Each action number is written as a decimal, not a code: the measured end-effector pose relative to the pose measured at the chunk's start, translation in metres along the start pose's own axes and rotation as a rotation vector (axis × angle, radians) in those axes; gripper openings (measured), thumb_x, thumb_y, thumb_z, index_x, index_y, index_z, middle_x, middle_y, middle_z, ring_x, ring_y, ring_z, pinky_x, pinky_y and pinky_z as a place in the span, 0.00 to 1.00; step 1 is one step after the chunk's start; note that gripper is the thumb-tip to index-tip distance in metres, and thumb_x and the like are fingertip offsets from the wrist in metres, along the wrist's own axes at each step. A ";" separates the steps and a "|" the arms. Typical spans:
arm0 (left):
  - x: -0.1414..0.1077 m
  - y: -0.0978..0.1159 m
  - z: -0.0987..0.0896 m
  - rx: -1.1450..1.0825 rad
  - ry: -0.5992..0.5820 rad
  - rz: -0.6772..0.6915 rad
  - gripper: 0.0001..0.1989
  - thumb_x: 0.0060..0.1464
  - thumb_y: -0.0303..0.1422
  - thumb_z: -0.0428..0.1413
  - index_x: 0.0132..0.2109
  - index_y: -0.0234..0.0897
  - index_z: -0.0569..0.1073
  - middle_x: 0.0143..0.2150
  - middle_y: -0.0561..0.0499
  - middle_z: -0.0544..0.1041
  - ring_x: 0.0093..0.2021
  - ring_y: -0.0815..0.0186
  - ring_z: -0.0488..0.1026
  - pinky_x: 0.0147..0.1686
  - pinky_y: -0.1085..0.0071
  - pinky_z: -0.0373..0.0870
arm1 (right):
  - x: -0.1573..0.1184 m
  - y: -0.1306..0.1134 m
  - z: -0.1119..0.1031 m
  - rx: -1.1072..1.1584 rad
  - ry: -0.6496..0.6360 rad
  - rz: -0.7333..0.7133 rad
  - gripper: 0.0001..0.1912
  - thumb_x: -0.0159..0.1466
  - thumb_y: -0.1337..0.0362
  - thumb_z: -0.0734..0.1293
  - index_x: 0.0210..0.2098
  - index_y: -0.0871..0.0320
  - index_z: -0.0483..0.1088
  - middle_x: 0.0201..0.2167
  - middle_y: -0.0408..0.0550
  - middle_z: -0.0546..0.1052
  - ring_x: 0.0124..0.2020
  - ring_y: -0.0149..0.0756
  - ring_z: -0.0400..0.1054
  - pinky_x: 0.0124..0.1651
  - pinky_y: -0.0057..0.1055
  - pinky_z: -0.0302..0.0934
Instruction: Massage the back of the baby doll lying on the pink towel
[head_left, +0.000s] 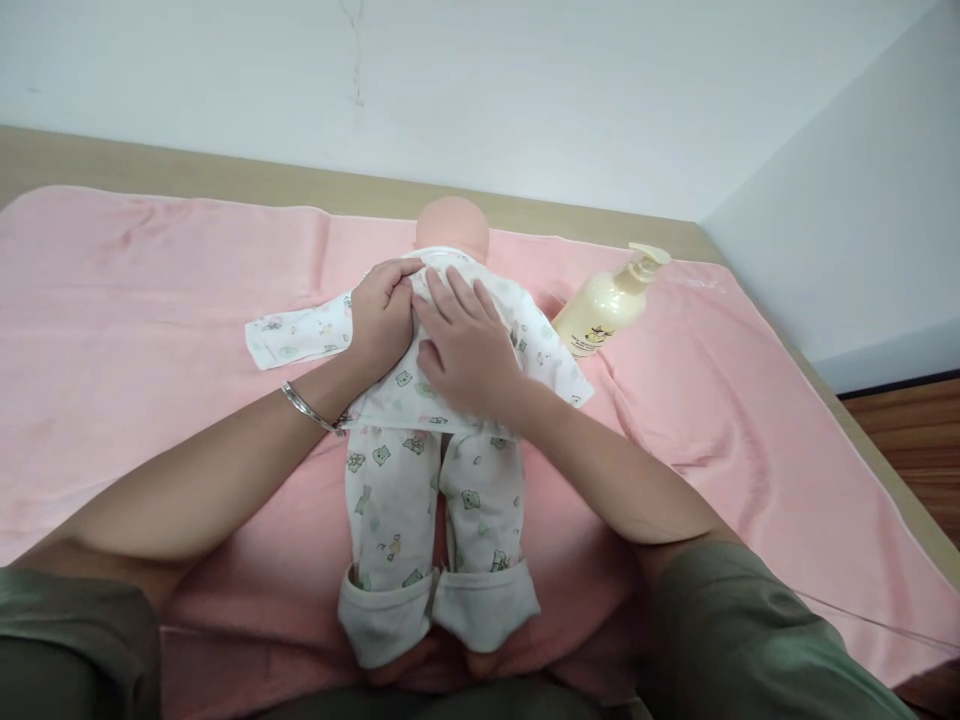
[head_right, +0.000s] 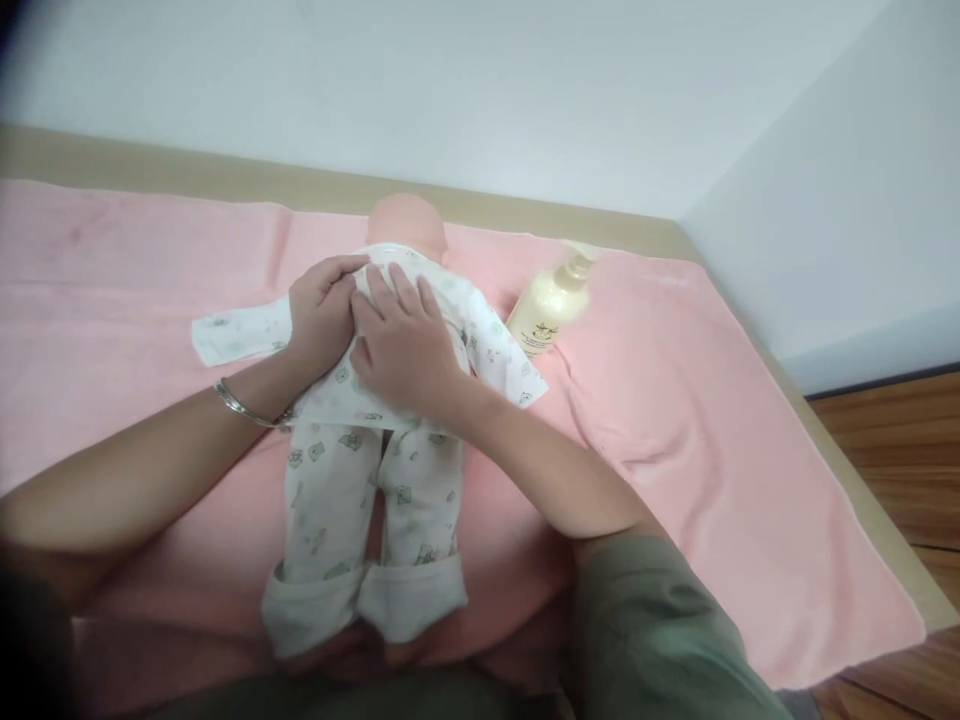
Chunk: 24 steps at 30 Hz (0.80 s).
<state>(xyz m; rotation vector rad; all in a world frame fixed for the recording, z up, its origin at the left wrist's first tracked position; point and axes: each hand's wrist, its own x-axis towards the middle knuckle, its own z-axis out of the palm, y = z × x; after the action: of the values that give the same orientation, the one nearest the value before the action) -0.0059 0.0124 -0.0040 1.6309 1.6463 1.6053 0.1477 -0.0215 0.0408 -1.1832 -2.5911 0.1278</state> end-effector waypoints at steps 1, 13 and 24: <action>0.000 0.000 0.000 0.001 -0.002 -0.003 0.18 0.60 0.26 0.49 0.47 0.39 0.82 0.53 0.48 0.86 0.57 0.60 0.80 0.64 0.63 0.75 | 0.007 0.011 -0.001 0.034 -0.020 -0.025 0.31 0.74 0.65 0.57 0.75 0.59 0.63 0.81 0.52 0.54 0.84 0.52 0.43 0.85 0.61 0.39; 0.001 0.000 0.002 0.005 0.013 -0.004 0.17 0.58 0.26 0.50 0.46 0.39 0.82 0.52 0.50 0.86 0.57 0.60 0.79 0.66 0.62 0.74 | -0.012 -0.020 0.000 -0.053 0.054 0.114 0.33 0.76 0.63 0.56 0.76 0.76 0.57 0.79 0.71 0.54 0.83 0.59 0.46 0.85 0.58 0.44; 0.000 -0.002 0.000 0.024 -0.011 -0.003 0.16 0.61 0.26 0.50 0.48 0.42 0.81 0.54 0.50 0.84 0.58 0.60 0.78 0.67 0.62 0.73 | 0.030 0.034 -0.003 0.068 0.010 0.218 0.37 0.76 0.56 0.57 0.78 0.71 0.52 0.81 0.63 0.52 0.83 0.55 0.45 0.84 0.63 0.42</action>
<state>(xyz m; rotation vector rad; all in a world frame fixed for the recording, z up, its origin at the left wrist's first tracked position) -0.0065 0.0132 -0.0054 1.6459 1.6676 1.5782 0.1543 0.0231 0.0432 -1.4336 -2.4221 0.2526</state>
